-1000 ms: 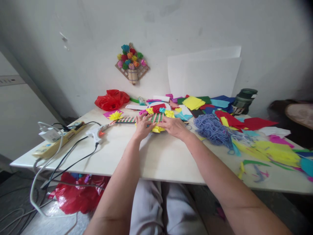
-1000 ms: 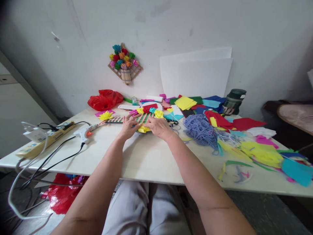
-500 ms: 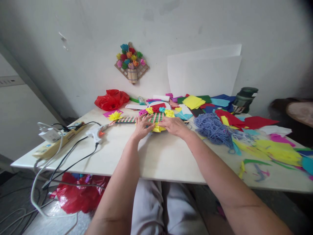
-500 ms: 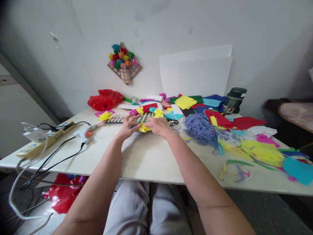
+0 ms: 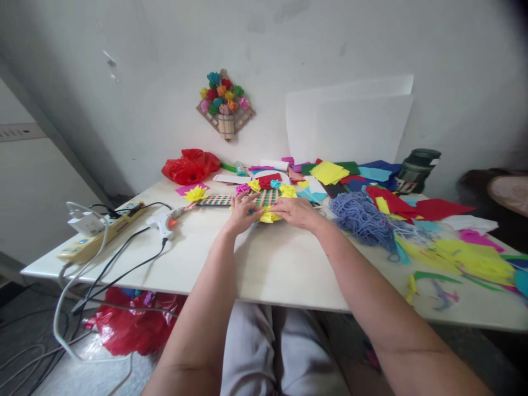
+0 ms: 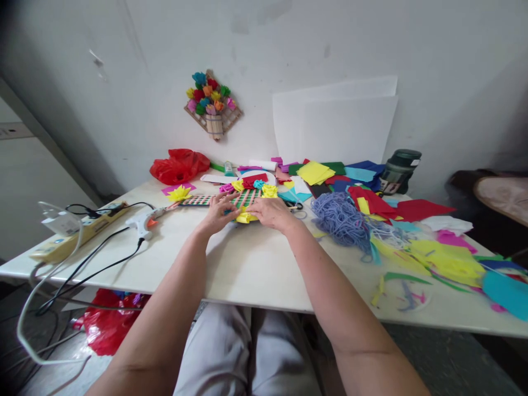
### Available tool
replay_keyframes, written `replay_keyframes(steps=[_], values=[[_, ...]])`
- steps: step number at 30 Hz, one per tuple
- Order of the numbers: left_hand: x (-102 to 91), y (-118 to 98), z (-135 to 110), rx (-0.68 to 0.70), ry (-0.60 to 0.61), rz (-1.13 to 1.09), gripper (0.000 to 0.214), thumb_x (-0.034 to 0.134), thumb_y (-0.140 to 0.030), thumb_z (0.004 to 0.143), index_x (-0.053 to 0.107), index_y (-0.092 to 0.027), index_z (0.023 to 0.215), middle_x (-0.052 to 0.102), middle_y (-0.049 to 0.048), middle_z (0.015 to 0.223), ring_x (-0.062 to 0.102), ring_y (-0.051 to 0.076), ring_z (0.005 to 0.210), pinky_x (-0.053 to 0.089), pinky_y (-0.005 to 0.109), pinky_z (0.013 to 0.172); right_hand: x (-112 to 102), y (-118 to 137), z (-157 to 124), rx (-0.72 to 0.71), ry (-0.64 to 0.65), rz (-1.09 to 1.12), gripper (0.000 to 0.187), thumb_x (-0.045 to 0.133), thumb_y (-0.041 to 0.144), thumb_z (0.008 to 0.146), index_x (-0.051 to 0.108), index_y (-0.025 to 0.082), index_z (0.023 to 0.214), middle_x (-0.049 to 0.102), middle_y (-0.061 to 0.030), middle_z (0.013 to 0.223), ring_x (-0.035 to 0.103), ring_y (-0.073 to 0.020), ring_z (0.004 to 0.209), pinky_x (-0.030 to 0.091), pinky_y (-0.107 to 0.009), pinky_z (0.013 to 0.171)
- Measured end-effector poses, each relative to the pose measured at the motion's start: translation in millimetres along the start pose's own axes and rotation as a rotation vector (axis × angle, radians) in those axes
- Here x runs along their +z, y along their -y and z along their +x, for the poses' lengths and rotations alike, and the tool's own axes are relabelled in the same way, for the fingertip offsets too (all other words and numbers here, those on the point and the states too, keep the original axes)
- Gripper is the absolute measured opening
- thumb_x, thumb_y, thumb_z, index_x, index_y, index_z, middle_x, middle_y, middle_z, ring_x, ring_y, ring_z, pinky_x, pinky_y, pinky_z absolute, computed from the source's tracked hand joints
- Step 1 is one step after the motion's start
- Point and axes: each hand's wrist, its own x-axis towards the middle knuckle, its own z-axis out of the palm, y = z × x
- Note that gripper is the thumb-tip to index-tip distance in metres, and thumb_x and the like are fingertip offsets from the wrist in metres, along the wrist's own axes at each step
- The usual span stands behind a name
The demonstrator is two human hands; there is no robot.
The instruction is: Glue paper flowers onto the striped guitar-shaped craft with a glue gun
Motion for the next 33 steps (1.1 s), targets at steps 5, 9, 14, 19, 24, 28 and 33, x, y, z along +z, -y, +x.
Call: replay_keyframes(steps=[5,9,14,19,24,28,33], values=[[1.7,1.0,0.6,0.026,0.001,0.034,0.022,0.053,-0.035,0.081,0.06,-0.022,0.065,0.046,-0.0048,0.135,0.024,0.026,0.13,0.007,0.054,0.108,-2.4,-0.6,-2.6,-0.024,-0.029,0.011,0.028,0.05,0.024,0.085,0.066,0.029,0.108,0.06,-0.0022,0.107,0.057,-0.0149,0.087,0.037,-0.023,0.065],[2.7,1.6,0.5,0.047,-0.036,0.053,0.02,0.055,-0.036,0.08,0.061,-0.023,0.066,0.046,-0.0051,0.136,0.026,0.025,0.129,0.009,0.053,0.108,-3.1,-1.5,-3.1,-0.041,-0.019,0.007,0.026,0.05,0.023,0.086,0.067,0.029,0.104,0.06,-0.0029,0.102,0.055,-0.0142,0.081,0.034,-0.023,0.062],[1.8,4.3,0.0,0.021,-0.089,0.045,0.018,0.055,-0.038,0.081,0.064,-0.025,0.072,0.05,-0.0038,0.132,0.029,0.025,0.128,0.011,0.052,0.108,-4.0,-1.3,-1.8,-0.047,-0.002,0.027,0.026,0.049,0.022,0.086,0.067,0.027,0.104,0.06,-0.0044,0.102,0.054,-0.0141,0.08,0.033,-0.023,0.061],[-0.2,6.8,-2.2,0.019,-0.07,0.019,0.015,0.057,-0.036,0.079,0.066,-0.024,0.076,0.048,-0.0019,0.134,0.026,0.024,0.13,0.011,0.05,0.108,-3.9,-2.9,-1.0,-0.046,0.022,0.073,0.027,0.049,0.021,0.085,0.066,0.026,0.106,0.06,-0.0049,0.1,0.054,-0.014,0.08,0.034,-0.023,0.062],[-2.3,7.3,-2.3,0.007,-0.038,0.005,0.018,0.054,-0.035,0.082,0.067,-0.024,0.075,0.047,-0.0028,0.135,0.025,0.024,0.13,0.012,0.049,0.109,-0.2,-7.9,-0.5,-0.034,0.044,0.12,0.027,0.049,0.024,0.086,0.067,0.025,0.106,0.06,-0.0051,0.096,0.054,-0.0144,0.082,0.036,-0.023,0.065],[-4.8,7.2,-1.9,-0.027,-0.011,-0.026,0.022,0.049,-0.032,0.084,0.068,-0.024,0.077,0.046,-0.0028,0.135,0.023,0.023,0.131,0.011,0.049,0.109,1.8,-10.5,-0.4,-0.008,0.052,0.122,0.026,0.051,0.027,0.085,0.067,0.027,0.105,0.059,-0.0054,0.099,0.055,-0.015,0.085,0.037,-0.024,0.068],[-8.0,6.2,-4.4,-0.006,-0.045,-0.029,0.013,0.059,-0.033,0.076,0.066,-0.023,0.071,0.047,-0.002,0.135,0.021,0.026,0.132,0.013,0.049,0.109,1.2,-11.9,-1.1,0.01,0.045,0.115,0.025,0.051,0.03,0.085,0.068,0.028,0.104,0.059,-0.0045,0.097,0.056,-0.0152,0.084,0.037,-0.024,0.067]])
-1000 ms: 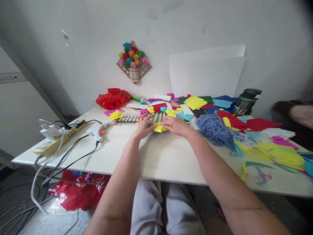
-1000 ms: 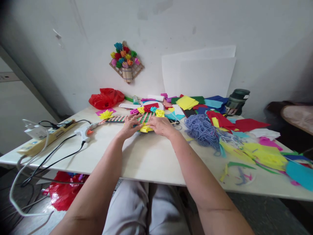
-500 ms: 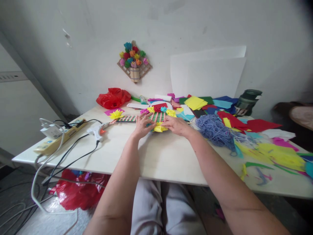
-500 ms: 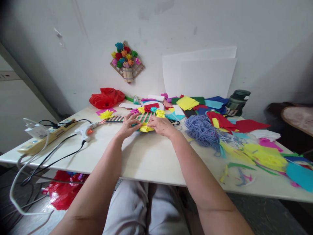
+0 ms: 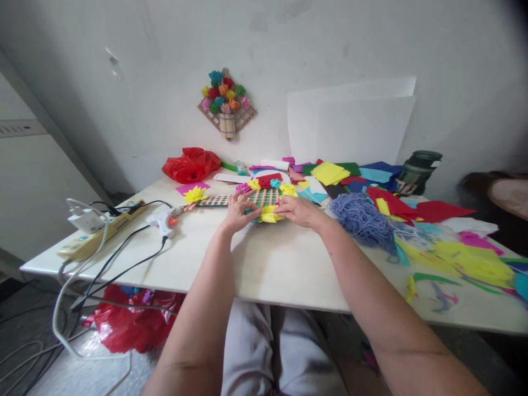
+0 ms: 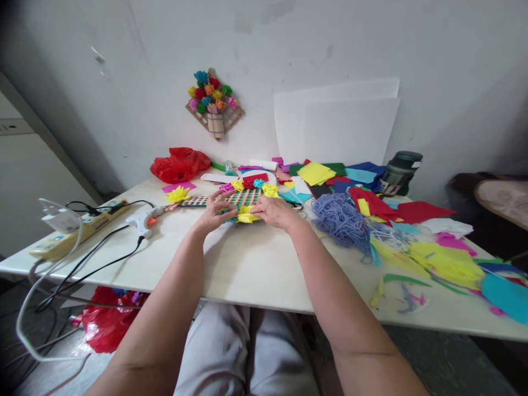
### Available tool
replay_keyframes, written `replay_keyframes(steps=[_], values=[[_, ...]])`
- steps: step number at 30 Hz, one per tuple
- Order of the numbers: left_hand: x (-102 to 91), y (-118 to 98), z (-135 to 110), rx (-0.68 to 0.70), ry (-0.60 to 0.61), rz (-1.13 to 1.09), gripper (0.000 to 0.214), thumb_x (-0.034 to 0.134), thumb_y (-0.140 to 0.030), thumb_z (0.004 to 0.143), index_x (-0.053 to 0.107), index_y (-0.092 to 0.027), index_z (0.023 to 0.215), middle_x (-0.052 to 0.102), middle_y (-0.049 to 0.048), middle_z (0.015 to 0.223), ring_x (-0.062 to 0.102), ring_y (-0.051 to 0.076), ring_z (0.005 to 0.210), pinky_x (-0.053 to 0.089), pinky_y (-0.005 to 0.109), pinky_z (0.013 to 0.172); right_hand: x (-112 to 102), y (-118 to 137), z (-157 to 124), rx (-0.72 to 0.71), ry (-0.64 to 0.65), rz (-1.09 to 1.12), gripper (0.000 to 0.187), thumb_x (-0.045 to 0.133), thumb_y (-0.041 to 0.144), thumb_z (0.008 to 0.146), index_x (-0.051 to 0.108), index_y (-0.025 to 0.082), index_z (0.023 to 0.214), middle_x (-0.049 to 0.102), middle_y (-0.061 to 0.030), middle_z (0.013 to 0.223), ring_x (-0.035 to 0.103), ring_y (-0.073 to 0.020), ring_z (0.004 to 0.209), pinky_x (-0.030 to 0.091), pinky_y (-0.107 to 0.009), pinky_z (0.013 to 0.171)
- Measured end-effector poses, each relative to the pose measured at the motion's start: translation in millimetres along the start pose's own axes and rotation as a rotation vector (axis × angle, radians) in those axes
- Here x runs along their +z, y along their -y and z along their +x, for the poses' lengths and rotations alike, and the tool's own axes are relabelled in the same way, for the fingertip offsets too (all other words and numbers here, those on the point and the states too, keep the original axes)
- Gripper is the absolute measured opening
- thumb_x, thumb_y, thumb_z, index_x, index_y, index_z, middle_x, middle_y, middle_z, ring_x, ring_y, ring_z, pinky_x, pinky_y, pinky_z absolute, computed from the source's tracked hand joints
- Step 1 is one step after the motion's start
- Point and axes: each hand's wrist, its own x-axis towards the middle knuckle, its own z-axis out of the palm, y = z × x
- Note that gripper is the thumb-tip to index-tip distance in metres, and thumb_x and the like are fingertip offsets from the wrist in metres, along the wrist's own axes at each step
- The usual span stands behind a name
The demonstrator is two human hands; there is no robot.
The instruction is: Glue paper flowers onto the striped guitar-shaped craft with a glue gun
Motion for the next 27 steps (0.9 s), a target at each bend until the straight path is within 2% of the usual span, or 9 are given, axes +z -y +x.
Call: replay_keyframes(steps=[4,8,18,27], values=[[-5.8,-2.7,-2.7,0.017,0.019,0.004,0.006,0.065,-0.028,0.07,0.066,-0.024,0.074,0.045,-0.0018,0.136,0.021,0.028,0.133,0.014,0.05,0.109,-1.3,-1.2,-0.8,0.0,-0.001,0.002,0.026,0.05,0.03,0.086,0.068,0.03,0.105,0.06,-0.0033,0.095,0.055,-0.0142,0.082,0.035,-0.023,0.064],[-8.4,-4.1,-3.8,0.017,0.034,0.028,0.012,0.068,-0.024,0.066,0.067,-0.024,0.078,0.044,-0.0022,0.137,0.019,0.029,0.134,0.013,0.05,0.11,-3.2,-1.8,-1.7,0.005,0.015,-0.009,0.026,0.049,0.03,0.086,0.067,0.033,0.106,0.06,-0.0022,0.091,0.054,-0.0132,0.079,0.033,-0.022,0.062],[-4.0,-9.2,-2.8,0.045,0.083,0.032,0.011,0.063,-0.026,0.071,0.069,-0.028,0.08,0.04,-0.0044,0.14,0.017,0.029,0.134,0.003,0.057,0.108,-9.3,-0.6,-5.5,0.01,0.046,-0.039,0.027,0.049,0.03,0.086,0.067,0.034,0.106,0.06,-0.0024,0.09,0.054,-0.0133,0.077,0.034,-0.021,0.062],[-4.3,-11.2,-2.4,0.047,0.137,0.026,0.013,0.06,-0.03,0.075,0.07,-0.029,0.083,0.035,-0.0055,0.143,0.013,0.029,0.136,0.003,0.058,0.107,-9.6,-1.9,-8.2,0.004,0.032,-0.09,0.026,0.05,0.036,0.085,0.066,0.035,0.106,0.06,-0.0018,0.089,0.054,-0.014,0.076,0.033,-0.022,0.061]])
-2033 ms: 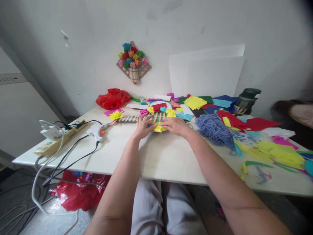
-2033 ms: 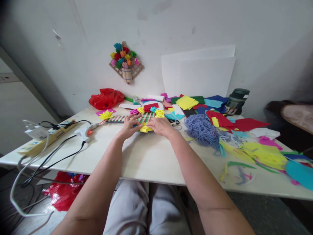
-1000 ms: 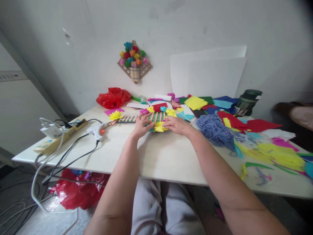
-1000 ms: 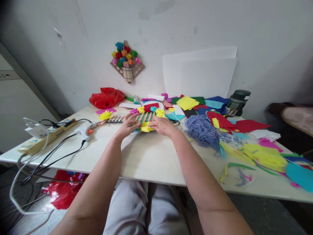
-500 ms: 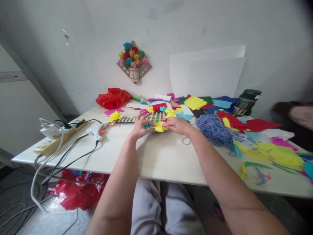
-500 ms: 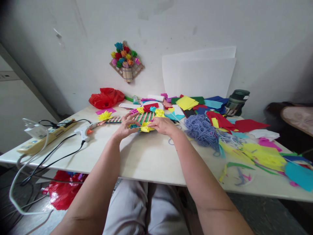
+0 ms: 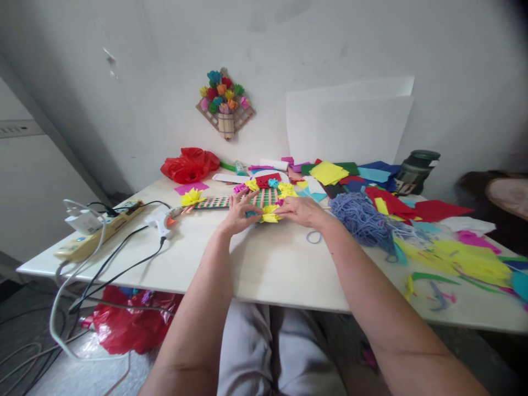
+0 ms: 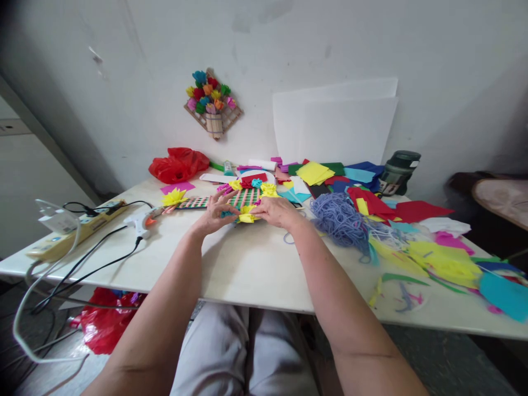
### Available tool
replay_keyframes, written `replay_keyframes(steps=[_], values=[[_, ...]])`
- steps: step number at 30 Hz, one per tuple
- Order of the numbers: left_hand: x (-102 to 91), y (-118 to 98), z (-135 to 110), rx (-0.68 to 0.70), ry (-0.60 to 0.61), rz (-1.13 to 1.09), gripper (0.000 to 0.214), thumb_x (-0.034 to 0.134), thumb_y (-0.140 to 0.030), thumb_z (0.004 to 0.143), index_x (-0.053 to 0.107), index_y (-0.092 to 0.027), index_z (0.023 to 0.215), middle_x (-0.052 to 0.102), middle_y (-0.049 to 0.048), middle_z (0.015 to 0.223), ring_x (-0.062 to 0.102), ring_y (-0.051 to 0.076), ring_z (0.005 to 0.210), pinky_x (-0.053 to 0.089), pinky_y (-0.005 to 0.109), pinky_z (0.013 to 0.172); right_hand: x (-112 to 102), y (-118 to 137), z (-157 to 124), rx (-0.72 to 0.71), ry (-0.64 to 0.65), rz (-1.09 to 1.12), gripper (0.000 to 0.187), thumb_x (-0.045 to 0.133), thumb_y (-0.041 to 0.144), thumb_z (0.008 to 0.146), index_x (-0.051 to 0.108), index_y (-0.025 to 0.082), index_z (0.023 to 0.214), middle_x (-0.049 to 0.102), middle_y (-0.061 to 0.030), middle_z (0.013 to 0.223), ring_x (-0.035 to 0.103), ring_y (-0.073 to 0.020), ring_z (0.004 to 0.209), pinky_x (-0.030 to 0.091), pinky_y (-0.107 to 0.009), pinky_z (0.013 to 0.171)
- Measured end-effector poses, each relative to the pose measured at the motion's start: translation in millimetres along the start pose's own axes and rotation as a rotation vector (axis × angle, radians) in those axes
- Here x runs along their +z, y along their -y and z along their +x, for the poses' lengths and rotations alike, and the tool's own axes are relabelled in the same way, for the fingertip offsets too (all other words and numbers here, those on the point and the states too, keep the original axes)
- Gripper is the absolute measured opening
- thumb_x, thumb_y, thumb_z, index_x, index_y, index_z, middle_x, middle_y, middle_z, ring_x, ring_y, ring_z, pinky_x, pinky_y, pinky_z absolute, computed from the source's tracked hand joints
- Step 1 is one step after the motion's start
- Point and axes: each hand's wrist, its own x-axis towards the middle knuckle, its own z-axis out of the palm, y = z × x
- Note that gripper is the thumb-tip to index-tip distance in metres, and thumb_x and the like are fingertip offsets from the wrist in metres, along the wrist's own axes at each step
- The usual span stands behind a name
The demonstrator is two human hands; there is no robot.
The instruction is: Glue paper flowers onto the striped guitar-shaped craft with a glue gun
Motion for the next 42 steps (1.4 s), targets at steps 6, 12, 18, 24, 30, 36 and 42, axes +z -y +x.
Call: replay_keyframes(steps=[6,12,18,24,30,36,42], values=[[-1.2,-3.0,0.3,-0.017,0.045,0.01,0.013,0.063,-0.026,0.072,0.069,-0.028,0.083,0.036,-0.0043,0.142,0.014,0.03,0.135,0.003,0.059,0.107,0.4,3.1,-2.1,-0.019,-0.05,-0.047,0.024,0.05,0.03,0.086,0.068,0.034,0.102,0.058,-0.0025,0.096,0.053,-0.0129,0.074,0.031,-0.023,0.059],[-0.1,-3.3,0.7,-0.002,0.053,0.019,0.013,0.065,-0.027,0.07,0.069,-0.027,0.082,0.036,-0.004,0.142,0.016,0.032,0.134,0.005,0.059,0.107,0.1,3.2,-2.0,-0.001,-0.027,-0.039,0.023,0.051,0.033,0.085,0.069,0.032,0.1,0.06,-0.0023,0.094,0.054,-0.0136,0.076,0.032,-0.023,0.06],[2.1,-3.6,0.7,-0.015,0.044,0.014,0.012,0.065,-0.03,0.07,0.068,-0.026,0.082,0.037,-0.0027,0.142,0.016,0.032,0.134,0.001,0.06,0.106,-1.4,3.2,-2.5,-0.004,0.011,-0.061,0.027,0.046,0.033,0.088,0.066,0.034,0.107,0.062,-0.0027,0.094,0.056,-0.0151,0.08,0.032,-0.024,0.061],[2.7,-3.7,0.7,-0.003,0.044,0.022,0.014,0.065,-0.032,0.07,0.069,-0.025,0.082,0.038,-0.0026,0.141,0.017,0.032,0.134,0.0,0.057,0.107,-4.1,3.9,-3.7,0.027,0.044,-0.083,0.028,0.047,0.038,0.087,0.065,0.036,0.108,0.064,-0.0017,0.094,0.057,-0.0162,0.083,0.034,-0.023,0.062],[7.2,2.5,1.6,0.044,0.004,0.022,0.013,0.066,-0.033,0.069,0.07,-0.026,0.08,0.041,-0.003,0.14,0.019,0.03,0.133,0.002,0.054,0.108,3.7,2.8,-2.7,-0.034,-0.02,-0.046,0.028,0.046,0.032,0.088,0.066,0.031,0.107,0.063,-0.0024,0.107,0.058,-0.0162,0.09,0.038,-0.024,0.068],[7.7,3.5,1.4,0.044,0.001,0.027,0.014,0.067,-0.033,0.07,0.07,-0.028,0.082,0.04,-0.0033,0.14,0.02,0.03,0.133,0.001,0.058,0.106,0.1,4.7,-3.3,0.013,0.007,-0.057,0.028,0.045,0.035,0.088,0.067,0.033,0.105,0.068,0.0004,0.101,0.061,-0.0177,0.088,0.039,-0.026,0.067],[7.2,4.4,2.4,0.04,0.014,0.024,0.014,0.066,-0.033,0.071,0.071,-0.028,0.083,0.039,-0.0031,0.14,0.019,0.03,0.133,0.002,0.059,0.106,-0.9,5.4,-5.6,0.05,0.021,-0.027,0.031,0.044,0.038,0.088,0.064,0.034,0.111,0.067,0.0015,0.108,0.062,-0.0188,0.093,0.041,-0.026,0.071]])
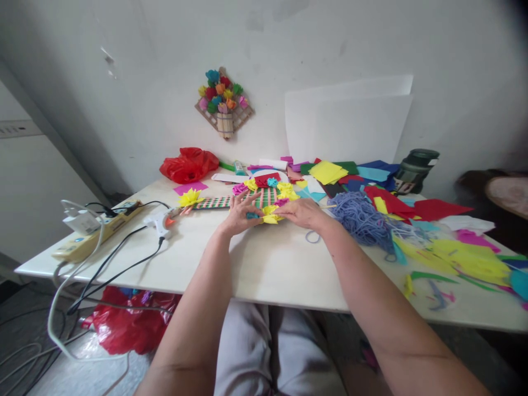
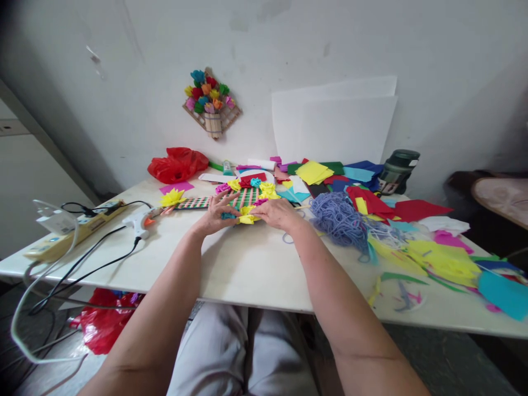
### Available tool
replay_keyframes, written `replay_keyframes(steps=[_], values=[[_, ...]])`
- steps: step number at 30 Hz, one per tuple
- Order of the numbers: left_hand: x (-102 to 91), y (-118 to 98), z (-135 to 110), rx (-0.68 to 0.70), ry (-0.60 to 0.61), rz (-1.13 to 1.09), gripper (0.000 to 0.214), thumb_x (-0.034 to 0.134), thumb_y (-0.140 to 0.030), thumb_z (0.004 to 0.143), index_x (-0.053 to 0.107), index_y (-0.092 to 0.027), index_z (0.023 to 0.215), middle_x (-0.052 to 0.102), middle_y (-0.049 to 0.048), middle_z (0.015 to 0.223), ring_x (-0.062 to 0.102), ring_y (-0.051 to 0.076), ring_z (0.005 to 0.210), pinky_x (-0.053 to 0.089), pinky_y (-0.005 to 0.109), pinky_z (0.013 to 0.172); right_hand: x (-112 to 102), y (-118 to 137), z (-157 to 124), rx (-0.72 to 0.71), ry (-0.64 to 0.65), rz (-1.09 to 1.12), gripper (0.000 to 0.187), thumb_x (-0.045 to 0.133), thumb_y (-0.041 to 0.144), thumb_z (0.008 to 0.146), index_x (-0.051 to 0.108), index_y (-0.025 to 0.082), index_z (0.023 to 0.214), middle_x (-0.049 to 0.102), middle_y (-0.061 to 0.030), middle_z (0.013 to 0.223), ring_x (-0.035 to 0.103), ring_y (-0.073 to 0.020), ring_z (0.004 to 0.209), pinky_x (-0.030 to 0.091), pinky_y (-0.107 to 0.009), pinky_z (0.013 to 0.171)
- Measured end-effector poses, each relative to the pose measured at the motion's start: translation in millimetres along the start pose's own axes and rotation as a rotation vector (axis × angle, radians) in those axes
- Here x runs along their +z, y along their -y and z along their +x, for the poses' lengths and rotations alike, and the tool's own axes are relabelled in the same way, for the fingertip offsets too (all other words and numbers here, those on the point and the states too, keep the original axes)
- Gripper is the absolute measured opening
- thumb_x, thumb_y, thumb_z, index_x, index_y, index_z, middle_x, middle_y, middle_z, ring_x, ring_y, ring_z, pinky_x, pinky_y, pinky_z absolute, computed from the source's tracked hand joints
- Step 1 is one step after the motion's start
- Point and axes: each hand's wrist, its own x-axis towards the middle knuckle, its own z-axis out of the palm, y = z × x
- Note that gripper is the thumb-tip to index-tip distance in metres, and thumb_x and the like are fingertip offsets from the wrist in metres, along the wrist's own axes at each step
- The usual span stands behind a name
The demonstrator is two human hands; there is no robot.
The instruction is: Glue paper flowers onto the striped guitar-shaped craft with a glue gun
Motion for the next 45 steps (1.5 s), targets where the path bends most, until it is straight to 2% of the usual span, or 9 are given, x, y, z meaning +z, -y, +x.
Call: replay_keyframes(steps=[6,14,24,30,35,40,45], values=[[1.4,1.4,1.0,0.009,0.012,0.007,0.014,0.065,-0.031,0.071,0.071,-0.028,0.084,0.038,-0.0037,0.141,0.017,0.03,0.134,0.001,0.057,0.106,4.1,0.6,1.1,-0.06,-0.016,-0.008,0.031,0.045,0.034,0.088,0.063,0.032,0.113,0.068,-0.0005,0.103,0.061,-0.0169,0.091,0.039,-0.024,0.07],[-1.6,-2.7,0.4,-0.011,0.042,0.008,0.023,0.063,-0.026,0.07,0.07,-0.029,0.092,0.038,-0.0034,0.141,0.017,0.03,0.134,0.002,0.054,0.108,4.1,-0.1,1.6,-0.028,0.014,0.0,0.031,0.045,0.028,0.087,0.063,0.035,0.112,0.068,0.0007,0.106,0.062,-0.0186,0.094,0.042,-0.026,0.071],[-3.0,-3.8,1.8,-0.032,0.083,-0.027,0.02,0.058,-0.026,0.072,0.071,-0.028,0.087,0.037,-0.0055,0.142,0.015,0.029,0.134,0.0,0.053,0.109,3.5,0.8,2.5,0.018,0.058,0.026,0.031,0.046,0.03,0.085,0.065,0.033,0.109,0.069,-0.0003,0.103,0.063,-0.0196,0.092,0.044,-0.027,0.074],[4.0,-3.9,4.3,-0.028,0.013,-0.024,0.019,0.057,-0.04,0.076,0.07,-0.027,0.079,0.042,-0.0037,0.139,0.017,0.029,0.133,-0.001,0.056,0.107,3.0,0.7,3.5,0.011,0.082,0.045,0.031,0.048,0.028,0.084,0.065,0.033,0.109,0.069,0.0006,0.101,0.063,-0.0171,0.091,0.043,-0.025,0.076],[8.6,-3.5,6.2,-0.034,-0.012,-0.004,0.014,0.062,-0.038,0.072,0.07,-0.027,0.075,0.044,-0.0033,0.137,0.018,0.031,0.133,-0.001,0.058,0.107,1.0,3.0,4.3,0.024,0.098,0.063,0.03,0.047,0.03,0.084,0.067,0.031,0.107,0.07,0.0,0.099,0.063,-0.0171,0.088,0.042,-0.025,0.074],[11.0,-2.7,6.9,-0.025,-0.033,0.015,0.013,0.062,-0.037,0.073,0.07,-0.026,0.074,0.046,-0.0035,0.136,0.021,0.03,0.132,0.0,0.058,0.107,1.5,5.9,5.8,0.021,0.077,0.078,0.031,0.047,0.042,0.083,0.07,0.03,0.101,0.071,0.0002,0.093,0.063,-0.0173,0.085,0.041,-0.025,0.07],[12.0,-2.9,7.3,-0.017,-0.045,0.03,0.012,0.063,-0.036,0.072,0.07,-0.026,0.072,0.048,-0.0033,0.134,0.023,0.03,0.132,-0.001,0.057,0.107,5.6,6.9,7.8,0.03,0.038,0.023,0.027,0.051,0.039,0.082,0.07,0.031,0.1,0.071,0.0002,0.094,0.063,-0.0179,0.087,0.042,-0.026,0.072]])
